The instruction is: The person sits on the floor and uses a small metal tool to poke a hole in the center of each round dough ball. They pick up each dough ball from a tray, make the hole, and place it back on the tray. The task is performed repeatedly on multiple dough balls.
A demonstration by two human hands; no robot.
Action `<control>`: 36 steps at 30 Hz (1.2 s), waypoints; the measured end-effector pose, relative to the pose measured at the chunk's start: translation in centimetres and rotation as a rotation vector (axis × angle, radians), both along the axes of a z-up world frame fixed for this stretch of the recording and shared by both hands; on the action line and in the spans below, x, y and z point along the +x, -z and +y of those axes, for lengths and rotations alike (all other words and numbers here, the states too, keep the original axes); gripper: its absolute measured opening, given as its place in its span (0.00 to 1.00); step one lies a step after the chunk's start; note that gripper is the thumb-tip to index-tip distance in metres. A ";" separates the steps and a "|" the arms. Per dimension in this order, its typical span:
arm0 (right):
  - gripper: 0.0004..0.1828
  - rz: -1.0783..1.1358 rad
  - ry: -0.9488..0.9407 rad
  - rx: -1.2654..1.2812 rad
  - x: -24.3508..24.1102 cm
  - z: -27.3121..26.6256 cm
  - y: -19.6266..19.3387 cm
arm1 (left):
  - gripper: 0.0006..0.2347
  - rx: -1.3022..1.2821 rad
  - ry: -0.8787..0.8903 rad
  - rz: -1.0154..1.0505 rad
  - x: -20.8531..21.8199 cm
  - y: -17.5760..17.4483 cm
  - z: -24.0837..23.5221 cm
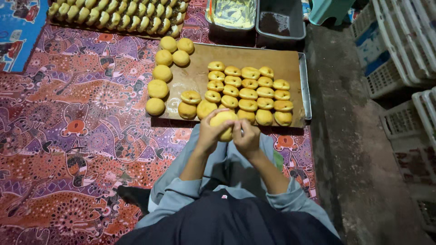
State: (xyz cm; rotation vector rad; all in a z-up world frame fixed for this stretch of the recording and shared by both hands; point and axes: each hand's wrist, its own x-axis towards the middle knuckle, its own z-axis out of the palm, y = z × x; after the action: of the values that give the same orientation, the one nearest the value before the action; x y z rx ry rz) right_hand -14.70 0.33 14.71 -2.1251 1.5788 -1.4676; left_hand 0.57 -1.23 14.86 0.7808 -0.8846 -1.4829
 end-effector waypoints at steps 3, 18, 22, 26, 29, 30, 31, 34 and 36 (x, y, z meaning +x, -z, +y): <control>0.09 -0.082 -0.103 0.006 -0.8 0.0 -1.3 | 0.16 0.108 0.001 0.178 0.0 0.4 0.2; 0.09 -0.075 -0.076 -0.116 0.9 0.7 -1.0 | 0.10 0.197 -0.207 0.181 -0.1 1.1 1.8; 0.11 -0.231 -0.309 0.231 0.2 0.5 -0.6 | 0.10 0.269 -0.089 0.072 0.8 1.9 1.6; 0.09 -0.092 -0.255 0.133 -0.6 -0.3 0.1 | 0.10 0.342 -0.189 0.162 -1.3 3.4 1.6; 0.11 0.107 -0.173 -0.312 -0.5 -1.8 1.2 | 0.10 0.311 -0.331 0.238 -3.1 4.5 1.5; 0.10 0.103 -0.146 -0.266 -0.2 -2.2 1.7 | 0.10 0.274 -0.369 0.256 -3.3 4.8 1.1; 0.10 0.099 -0.119 -0.220 0.4 -2.5 2.2 | 0.10 0.279 -0.357 0.237 -3.0 5.2 0.6; 0.10 -0.139 -0.165 0.109 1.4 -2.8 3.7 | 0.12 0.316 -0.317 0.200 -0.5 6.7 -0.4; 0.10 -0.262 -0.246 0.294 1.8 -3.1 4.6 | 0.14 0.367 -0.268 0.213 0.8 8.1 -1.1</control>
State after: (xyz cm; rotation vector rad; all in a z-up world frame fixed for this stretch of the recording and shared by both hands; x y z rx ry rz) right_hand -12.95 -2.82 10.13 -1.8034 1.2957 -1.2818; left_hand 1.39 -2.30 6.80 0.9469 -0.3344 -1.4708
